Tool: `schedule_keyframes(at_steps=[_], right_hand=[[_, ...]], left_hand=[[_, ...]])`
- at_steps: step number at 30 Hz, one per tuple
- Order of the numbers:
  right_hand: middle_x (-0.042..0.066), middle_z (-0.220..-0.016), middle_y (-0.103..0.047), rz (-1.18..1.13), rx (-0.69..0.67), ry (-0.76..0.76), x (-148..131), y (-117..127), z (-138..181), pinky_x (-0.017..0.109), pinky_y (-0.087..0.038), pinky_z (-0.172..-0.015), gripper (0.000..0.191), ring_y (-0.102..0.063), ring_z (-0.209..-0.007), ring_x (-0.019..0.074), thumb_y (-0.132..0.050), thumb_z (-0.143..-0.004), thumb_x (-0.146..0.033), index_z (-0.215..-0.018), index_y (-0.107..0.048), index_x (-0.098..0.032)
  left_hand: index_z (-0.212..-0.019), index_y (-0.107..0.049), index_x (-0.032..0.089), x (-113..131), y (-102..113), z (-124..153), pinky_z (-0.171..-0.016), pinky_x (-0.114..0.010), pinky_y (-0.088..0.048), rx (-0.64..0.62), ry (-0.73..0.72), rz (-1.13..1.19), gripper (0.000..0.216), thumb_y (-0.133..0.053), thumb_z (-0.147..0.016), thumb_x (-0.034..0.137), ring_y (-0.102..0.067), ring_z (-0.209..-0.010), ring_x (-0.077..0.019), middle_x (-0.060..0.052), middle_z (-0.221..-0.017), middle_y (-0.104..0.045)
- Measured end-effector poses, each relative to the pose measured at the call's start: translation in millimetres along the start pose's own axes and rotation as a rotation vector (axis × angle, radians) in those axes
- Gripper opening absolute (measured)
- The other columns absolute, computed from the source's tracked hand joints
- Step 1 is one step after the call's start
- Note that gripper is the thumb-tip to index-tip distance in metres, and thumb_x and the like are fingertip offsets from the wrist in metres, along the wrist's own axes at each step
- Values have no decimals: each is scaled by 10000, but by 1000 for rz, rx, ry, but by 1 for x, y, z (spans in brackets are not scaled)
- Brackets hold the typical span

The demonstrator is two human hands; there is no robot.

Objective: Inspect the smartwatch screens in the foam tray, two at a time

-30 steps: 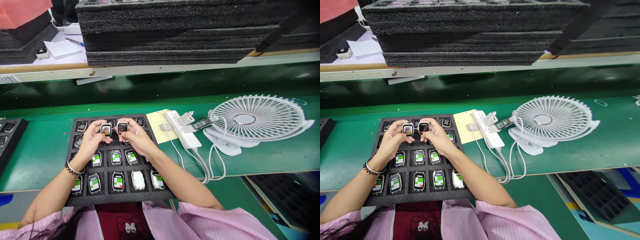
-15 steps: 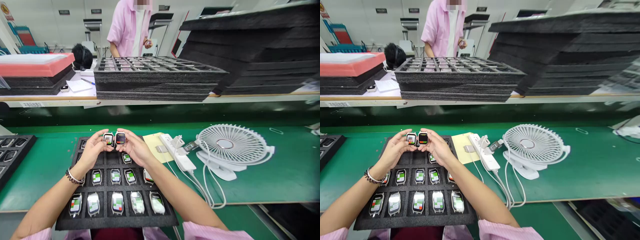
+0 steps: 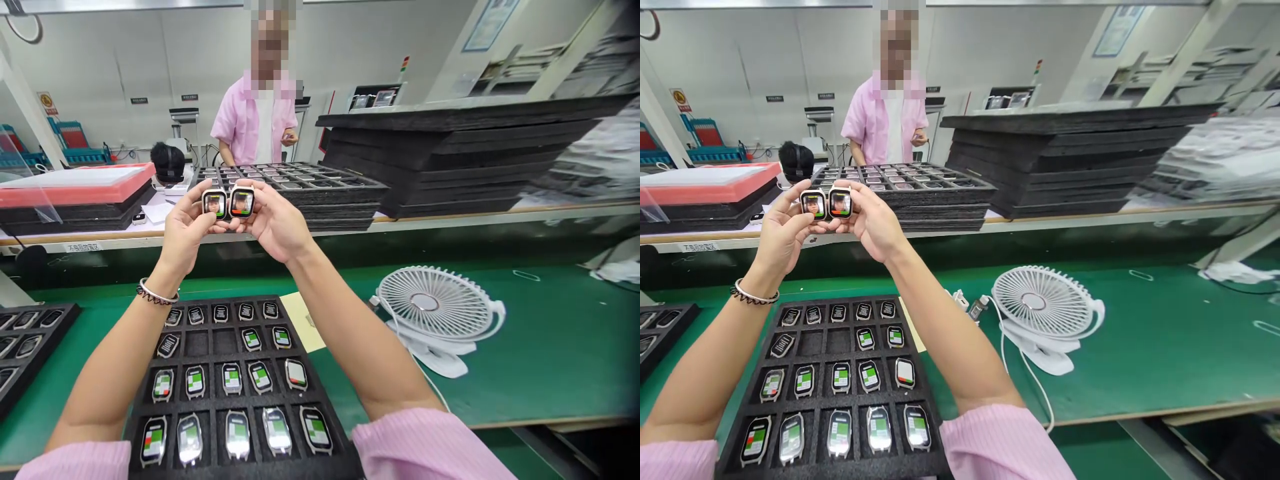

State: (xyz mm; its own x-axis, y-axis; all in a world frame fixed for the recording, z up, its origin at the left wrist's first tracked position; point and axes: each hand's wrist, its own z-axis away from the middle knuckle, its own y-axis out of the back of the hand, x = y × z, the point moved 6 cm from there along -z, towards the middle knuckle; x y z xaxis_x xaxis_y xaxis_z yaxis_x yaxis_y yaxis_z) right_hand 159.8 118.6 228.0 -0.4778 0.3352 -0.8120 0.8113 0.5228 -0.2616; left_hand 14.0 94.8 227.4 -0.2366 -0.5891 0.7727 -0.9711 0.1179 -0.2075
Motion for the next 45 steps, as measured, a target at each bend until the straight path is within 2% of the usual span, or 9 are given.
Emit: schedule_keyframes(at_steps=[3,7,10,19,24,38,42,45], right_hand=[[-15,-836,-656,-4,-38,16,-8,0,-7,277,-556,-622,225,-657,-641,145,-529,-901,-198,-1126,-544,-213],[-29,-863,-659,17,-96,83,-18,-2,-14,260,-553,-635,466,-658,-666,137,-614,-716,-112,-1163,-533,-219],[-24,-864,-662,26,-124,118,-24,-4,-17,260,-549,-621,517,-658,-678,146,-662,-669,-123,-1163,-548,-218],[-9,-865,-682,30,-162,128,-35,-9,-18,260,-545,-636,519,-669,-683,148,-701,-667,-133,-1165,-577,-213],[-3,-901,-683,48,-182,149,-42,-12,-20,260,-554,-646,533,-668,-693,147,-696,-668,-132,-1181,-578,-218],[-15,-911,-668,104,-263,237,-68,-21,-21,241,-556,-626,510,-670,-711,139,-705,-701,-130,-1189,-571,-198],[-9,-911,-659,122,-256,210,-60,-21,-10,254,-555,-637,500,-671,-716,143,-704,-733,-150,-1206,-549,-197],[-9,-896,-651,115,-241,155,-38,-17,9,254,-548,-635,483,-669,-713,143,-697,-759,-154,-1214,-541,-198]], left_hand=[[-1215,-656,224,5,-3,-7,-665,-244,-581,-19,-42,-18,578,-804,-658,179,-646,-713,-134,-20,-910,-674],[-1252,-628,224,11,-7,-16,-676,-241,-582,-36,-95,-31,633,-836,-655,211,-661,-758,-143,-41,-981,-683],[-1270,-602,211,16,-9,-20,-681,-245,-588,-39,-117,-33,659,-835,-653,222,-670,-742,-138,-40,-976,-688],[-1280,-574,178,21,-10,-25,-695,-251,-589,-47,-108,-10,695,-842,-641,231,-677,-661,-114,-18,-923,-698],[-1280,-576,181,30,-12,-27,-696,-260,-587,-42,-132,-18,690,-839,-646,241,-681,-684,-124,-35,-969,-701],[-1267,-602,193,55,-20,-32,-575,-205,-561,-70,-255,-99,655,-850,-663,244,-671,-618,-101,-16,-919,-706],[-1254,-606,201,51,-18,-20,-553,-197,-556,-70,-231,-106,628,-847,-676,239,-671,-597,-100,-8,-896,-705],[-1235,-604,195,33,-12,2,-557,-197,-565,-61,-144,-101,597,-840,-689,242,-678,-596,-104,-2,-875,-699]])
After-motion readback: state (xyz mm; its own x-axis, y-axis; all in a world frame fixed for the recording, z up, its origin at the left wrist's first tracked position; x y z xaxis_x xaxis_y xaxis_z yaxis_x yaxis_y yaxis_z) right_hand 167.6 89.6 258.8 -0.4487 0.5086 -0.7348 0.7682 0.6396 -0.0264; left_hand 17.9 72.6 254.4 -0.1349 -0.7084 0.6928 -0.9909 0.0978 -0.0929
